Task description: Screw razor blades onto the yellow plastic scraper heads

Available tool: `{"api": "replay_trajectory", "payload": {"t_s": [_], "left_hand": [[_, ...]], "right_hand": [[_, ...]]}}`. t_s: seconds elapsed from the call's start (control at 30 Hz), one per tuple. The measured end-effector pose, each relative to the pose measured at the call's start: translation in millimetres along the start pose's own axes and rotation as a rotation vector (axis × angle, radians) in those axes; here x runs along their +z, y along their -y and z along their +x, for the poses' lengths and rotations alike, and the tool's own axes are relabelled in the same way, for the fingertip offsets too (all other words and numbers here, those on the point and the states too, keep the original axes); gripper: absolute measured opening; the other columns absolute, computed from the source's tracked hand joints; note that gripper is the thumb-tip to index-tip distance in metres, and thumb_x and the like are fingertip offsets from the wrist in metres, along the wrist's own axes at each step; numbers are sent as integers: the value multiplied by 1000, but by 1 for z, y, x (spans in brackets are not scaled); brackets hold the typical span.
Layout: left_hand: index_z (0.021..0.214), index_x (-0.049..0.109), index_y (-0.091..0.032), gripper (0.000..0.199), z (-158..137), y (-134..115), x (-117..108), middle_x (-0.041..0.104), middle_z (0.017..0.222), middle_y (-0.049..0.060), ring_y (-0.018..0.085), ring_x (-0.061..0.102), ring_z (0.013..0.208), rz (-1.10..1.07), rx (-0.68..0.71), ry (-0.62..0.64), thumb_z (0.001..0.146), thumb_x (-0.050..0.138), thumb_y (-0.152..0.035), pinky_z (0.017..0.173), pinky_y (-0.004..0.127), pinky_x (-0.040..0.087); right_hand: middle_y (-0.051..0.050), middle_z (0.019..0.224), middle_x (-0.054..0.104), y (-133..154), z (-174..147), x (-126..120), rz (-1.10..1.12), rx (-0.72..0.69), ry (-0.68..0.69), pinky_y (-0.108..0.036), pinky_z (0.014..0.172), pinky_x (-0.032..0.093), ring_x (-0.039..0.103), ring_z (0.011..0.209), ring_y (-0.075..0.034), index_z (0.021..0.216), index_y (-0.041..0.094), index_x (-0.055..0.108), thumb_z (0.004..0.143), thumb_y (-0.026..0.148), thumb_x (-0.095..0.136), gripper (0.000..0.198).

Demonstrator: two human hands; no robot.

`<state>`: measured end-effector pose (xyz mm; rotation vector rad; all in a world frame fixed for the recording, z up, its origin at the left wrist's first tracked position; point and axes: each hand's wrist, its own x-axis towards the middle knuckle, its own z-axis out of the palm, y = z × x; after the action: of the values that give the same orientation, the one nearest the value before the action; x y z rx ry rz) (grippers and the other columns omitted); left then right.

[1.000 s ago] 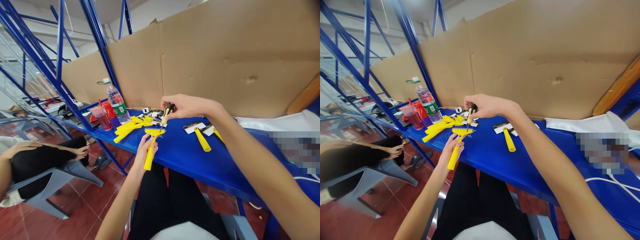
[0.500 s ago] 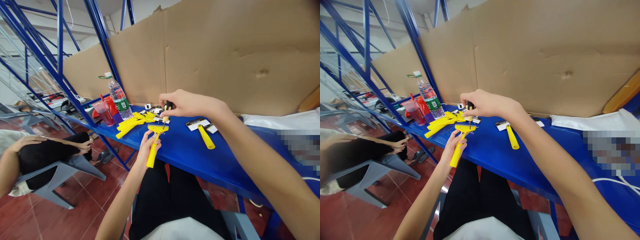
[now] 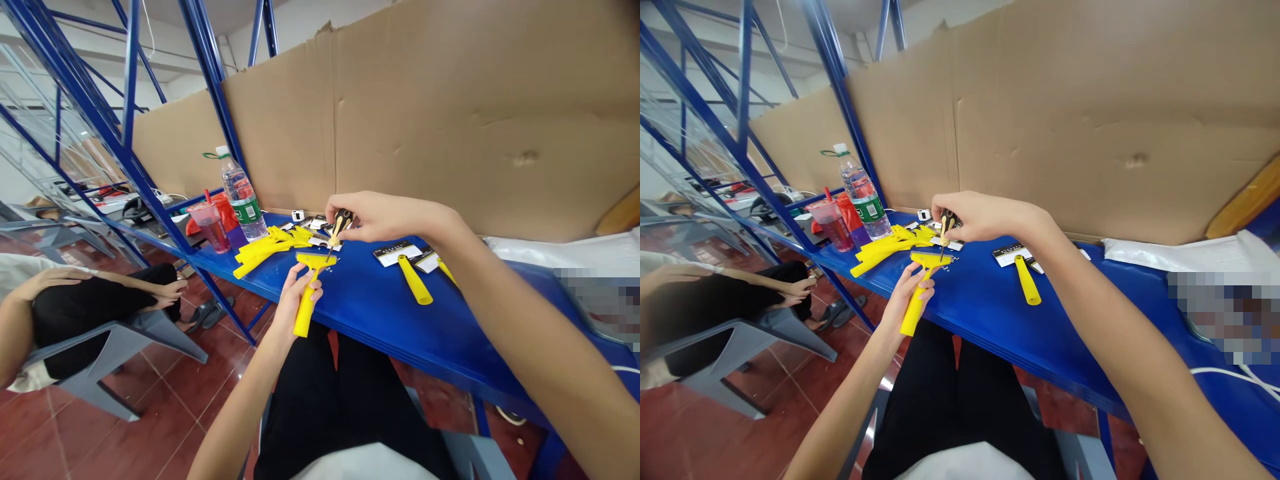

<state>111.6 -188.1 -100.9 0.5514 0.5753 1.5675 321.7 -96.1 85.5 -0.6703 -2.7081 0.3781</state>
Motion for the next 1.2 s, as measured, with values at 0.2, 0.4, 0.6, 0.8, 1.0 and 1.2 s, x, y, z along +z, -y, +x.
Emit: {"api": "replay_trajectory", "payload": {"t_s": [0.2,0.4,0.6,0.8,1.0,1.2], "left_hand": [[122,58,-24,63,-1,0,-2,71,119,11,6,56,66,10,-7,17,77,99,-13,54,17,37],[121,58,-24,61,-1,1,-2,70,124,13,6,56,68,-8,-10,15,77,98,-12,54,18,35],[124,60,-23,60,0,1,-4,70,126,13,7,58,70,3,-19,4,79,97,-12,56,18,38],[124,58,-23,61,-2,0,-1,71,126,13,6,58,69,14,-32,28,79,99,-14,55,17,39],[123,56,-23,67,-2,-2,1,72,119,12,6,59,68,-10,-27,16,75,100,-12,55,16,40],[124,55,-23,65,-2,-2,1,74,129,18,7,59,68,-15,-31,16,77,98,-11,54,16,40]], "right_hand": [[-8,103,76,-2,1,1,-41,43,-72,-37,75,42,64,87,-26,119,25,67,95,54,78,38],[-7,107,76,-1,2,3,9,-12,-24,-36,75,43,65,87,-25,118,26,65,96,51,77,35],[-10,115,77,1,3,5,1,-1,14,-38,78,46,67,91,-28,128,26,63,95,48,79,43],[-8,110,78,-2,4,5,-18,-22,-27,-37,76,46,68,89,-27,126,27,65,100,46,72,33],[-12,131,73,-11,2,2,-54,-73,-54,-37,80,49,67,100,-27,117,23,70,92,38,76,30],[-11,119,77,-8,3,2,-88,-26,-84,-37,79,47,68,97,-27,118,22,72,96,45,73,32]]}}
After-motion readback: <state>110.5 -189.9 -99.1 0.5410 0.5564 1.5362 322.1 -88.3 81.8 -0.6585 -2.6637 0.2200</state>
